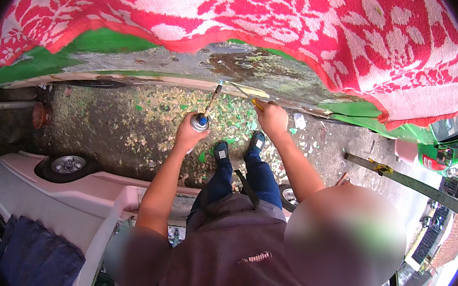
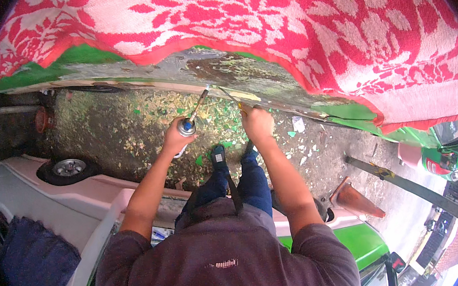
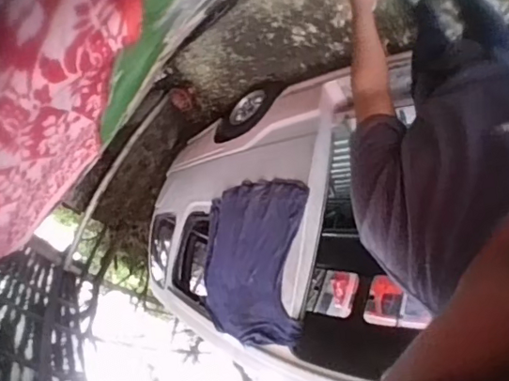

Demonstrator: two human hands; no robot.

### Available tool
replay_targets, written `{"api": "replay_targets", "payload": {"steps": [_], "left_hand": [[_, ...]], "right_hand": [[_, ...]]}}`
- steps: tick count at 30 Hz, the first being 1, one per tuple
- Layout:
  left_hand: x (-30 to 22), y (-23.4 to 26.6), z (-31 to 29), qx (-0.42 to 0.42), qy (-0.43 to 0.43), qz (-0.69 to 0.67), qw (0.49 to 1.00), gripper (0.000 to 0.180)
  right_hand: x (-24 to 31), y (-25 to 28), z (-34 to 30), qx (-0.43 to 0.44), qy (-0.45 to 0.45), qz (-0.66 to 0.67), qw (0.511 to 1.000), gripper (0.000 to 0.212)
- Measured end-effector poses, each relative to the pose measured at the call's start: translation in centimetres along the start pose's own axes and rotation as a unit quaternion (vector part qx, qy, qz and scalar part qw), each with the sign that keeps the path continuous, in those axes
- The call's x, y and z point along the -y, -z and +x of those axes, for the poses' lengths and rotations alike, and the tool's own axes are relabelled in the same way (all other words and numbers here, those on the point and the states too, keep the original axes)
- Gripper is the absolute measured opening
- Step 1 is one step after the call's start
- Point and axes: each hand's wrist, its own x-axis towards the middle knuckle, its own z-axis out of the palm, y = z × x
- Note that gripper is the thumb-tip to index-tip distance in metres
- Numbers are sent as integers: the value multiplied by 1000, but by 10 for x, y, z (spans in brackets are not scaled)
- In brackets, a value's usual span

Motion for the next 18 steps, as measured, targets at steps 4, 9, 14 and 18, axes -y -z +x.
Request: {"api": "replay_targets", "payload": {"steps": [4,9,14,18], "left_hand": [[-11,3,-3,19,22,-22,999,73],[-4,3,1,26,34,-46,998,72],[-16,2,-1,3,8,-22,1000,70],[-22,6,-2,1,14,-23,1000,70]], "right_hand": [[-11,5,-7,5,4,32,999,22],[-6,0,0,-2,20,-2,1000,25],[-6,2,16,41,-17,-34,998,26],[-11,16,-2,-3,22,22,1000,26]]}}
